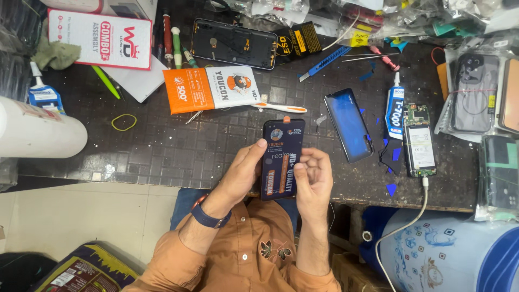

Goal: The person cleans the back of a disassembled smartphone with a toothbrush, then applies a protective film to the back cover. They use a metal tool to smooth the film and remove bubbles. The phone remains open with internal components visible.

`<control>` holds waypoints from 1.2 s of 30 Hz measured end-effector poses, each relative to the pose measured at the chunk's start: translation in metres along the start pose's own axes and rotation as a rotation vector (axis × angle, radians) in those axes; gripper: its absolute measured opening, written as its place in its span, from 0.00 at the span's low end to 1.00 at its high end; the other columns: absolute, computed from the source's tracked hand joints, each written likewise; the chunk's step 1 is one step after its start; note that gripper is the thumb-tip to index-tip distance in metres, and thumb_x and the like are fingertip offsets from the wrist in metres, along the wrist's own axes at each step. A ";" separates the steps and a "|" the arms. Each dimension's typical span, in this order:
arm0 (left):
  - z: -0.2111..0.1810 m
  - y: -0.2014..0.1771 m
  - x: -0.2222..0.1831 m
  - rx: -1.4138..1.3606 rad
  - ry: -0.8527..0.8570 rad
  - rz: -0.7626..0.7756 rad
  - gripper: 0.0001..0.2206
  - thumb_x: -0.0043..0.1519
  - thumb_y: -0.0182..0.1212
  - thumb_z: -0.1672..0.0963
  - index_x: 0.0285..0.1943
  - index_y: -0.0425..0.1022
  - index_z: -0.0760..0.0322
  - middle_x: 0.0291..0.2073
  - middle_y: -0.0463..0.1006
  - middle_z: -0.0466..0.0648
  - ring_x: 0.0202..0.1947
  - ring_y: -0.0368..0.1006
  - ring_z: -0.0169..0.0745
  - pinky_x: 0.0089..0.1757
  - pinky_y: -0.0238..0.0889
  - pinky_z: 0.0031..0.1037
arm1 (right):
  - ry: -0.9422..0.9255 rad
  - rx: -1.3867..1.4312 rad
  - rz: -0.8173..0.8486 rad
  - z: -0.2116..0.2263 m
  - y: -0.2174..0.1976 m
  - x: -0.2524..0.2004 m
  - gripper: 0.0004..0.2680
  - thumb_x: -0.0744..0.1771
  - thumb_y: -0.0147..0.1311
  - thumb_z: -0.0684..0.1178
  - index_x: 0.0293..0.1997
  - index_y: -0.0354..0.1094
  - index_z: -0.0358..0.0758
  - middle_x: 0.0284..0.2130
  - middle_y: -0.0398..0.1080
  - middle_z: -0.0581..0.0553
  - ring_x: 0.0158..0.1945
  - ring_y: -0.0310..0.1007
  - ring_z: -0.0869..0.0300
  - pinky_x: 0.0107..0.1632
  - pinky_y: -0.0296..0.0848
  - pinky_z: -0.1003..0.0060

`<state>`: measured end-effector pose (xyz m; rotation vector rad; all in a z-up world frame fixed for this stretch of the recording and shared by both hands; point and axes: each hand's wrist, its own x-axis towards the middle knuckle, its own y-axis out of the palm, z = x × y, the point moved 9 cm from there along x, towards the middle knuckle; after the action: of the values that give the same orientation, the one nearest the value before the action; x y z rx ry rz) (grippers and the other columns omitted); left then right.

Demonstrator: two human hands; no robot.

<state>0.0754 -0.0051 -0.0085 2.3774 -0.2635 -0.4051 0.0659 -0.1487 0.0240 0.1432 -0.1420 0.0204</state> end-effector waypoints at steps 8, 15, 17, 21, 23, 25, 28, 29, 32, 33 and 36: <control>-0.003 0.001 0.000 0.035 0.014 -0.007 0.24 0.73 0.41 0.48 0.57 0.75 0.74 0.46 0.82 0.51 0.44 0.77 0.32 0.47 0.72 0.26 | 0.002 0.019 -0.009 0.000 0.001 -0.001 0.10 0.71 0.51 0.39 0.59 0.60 0.30 0.44 0.74 0.41 0.47 0.75 0.63 0.50 0.74 0.70; -0.003 0.000 0.000 0.070 -0.002 -0.027 0.25 0.73 0.40 0.48 0.56 0.76 0.74 0.45 0.82 0.51 0.43 0.77 0.32 0.46 0.72 0.25 | -0.005 0.012 -0.009 -0.002 -0.001 -0.002 0.10 0.71 0.52 0.39 0.59 0.60 0.30 0.43 0.74 0.42 0.45 0.75 0.64 0.49 0.75 0.71; -0.003 0.000 0.001 0.070 0.003 -0.025 0.25 0.73 0.40 0.48 0.56 0.76 0.74 0.45 0.82 0.51 0.44 0.77 0.31 0.47 0.72 0.25 | 0.000 0.011 -0.012 -0.003 -0.002 -0.001 0.10 0.71 0.52 0.39 0.59 0.60 0.30 0.43 0.74 0.42 0.45 0.75 0.64 0.49 0.75 0.71; -0.003 0.001 0.001 0.052 0.000 -0.018 0.25 0.73 0.41 0.48 0.57 0.75 0.74 0.46 0.81 0.50 0.44 0.77 0.31 0.47 0.71 0.25 | 0.016 0.015 -0.027 -0.004 -0.003 0.001 0.10 0.72 0.50 0.38 0.60 0.59 0.29 0.44 0.74 0.42 0.46 0.75 0.64 0.49 0.75 0.71; -0.002 0.001 0.001 0.086 0.000 -0.019 0.25 0.73 0.41 0.47 0.58 0.75 0.73 0.46 0.81 0.49 0.44 0.77 0.31 0.46 0.71 0.25 | 0.027 0.003 -0.021 -0.004 -0.002 0.000 0.11 0.71 0.50 0.37 0.61 0.58 0.29 0.44 0.74 0.41 0.46 0.75 0.64 0.50 0.75 0.70; -0.002 0.001 0.002 0.118 0.005 -0.015 0.25 0.72 0.41 0.46 0.58 0.74 0.72 0.46 0.81 0.49 0.45 0.77 0.30 0.46 0.72 0.24 | 0.033 -0.024 0.001 -0.003 0.001 0.001 0.13 0.71 0.50 0.36 0.63 0.58 0.28 0.45 0.74 0.41 0.48 0.76 0.63 0.50 0.76 0.70; -0.001 0.001 0.001 0.146 0.021 -0.006 0.25 0.72 0.43 0.46 0.59 0.74 0.71 0.47 0.81 0.48 0.46 0.77 0.29 0.48 0.71 0.24 | 0.040 -0.008 0.010 -0.002 0.001 0.002 0.14 0.70 0.51 0.36 0.65 0.57 0.27 0.47 0.74 0.39 0.49 0.76 0.62 0.52 0.76 0.69; -0.001 0.001 0.001 0.143 0.029 0.000 0.26 0.72 0.43 0.46 0.60 0.74 0.71 0.47 0.81 0.48 0.47 0.76 0.29 0.49 0.71 0.24 | 0.040 0.009 0.016 -0.002 0.001 0.002 0.14 0.70 0.51 0.36 0.65 0.57 0.27 0.48 0.74 0.39 0.50 0.76 0.62 0.53 0.76 0.68; -0.001 0.001 0.002 0.169 0.050 0.015 0.26 0.72 0.44 0.46 0.59 0.75 0.72 0.47 0.81 0.49 0.47 0.76 0.30 0.49 0.70 0.24 | 0.048 0.067 0.038 -0.003 0.002 0.002 0.15 0.71 0.53 0.37 0.65 0.57 0.26 0.50 0.74 0.37 0.52 0.76 0.61 0.56 0.76 0.68; -0.002 0.001 0.003 0.185 0.057 0.020 0.26 0.73 0.44 0.45 0.59 0.75 0.73 0.46 0.82 0.49 0.46 0.76 0.30 0.49 0.70 0.25 | 0.056 0.090 0.045 -0.004 0.002 0.003 0.15 0.71 0.53 0.38 0.65 0.57 0.26 0.51 0.74 0.37 0.53 0.76 0.61 0.56 0.76 0.68; -0.006 0.007 0.001 0.183 0.065 0.056 0.28 0.76 0.41 0.46 0.57 0.77 0.76 0.48 0.81 0.54 0.48 0.75 0.35 0.50 0.69 0.27 | 0.104 0.231 0.026 -0.007 0.000 0.003 0.17 0.70 0.57 0.39 0.66 0.57 0.26 0.51 0.75 0.36 0.51 0.77 0.60 0.55 0.77 0.67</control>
<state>0.0782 -0.0074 0.0000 2.5502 -0.3496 -0.2872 0.0698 -0.1476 0.0179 0.3705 -0.0373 0.0703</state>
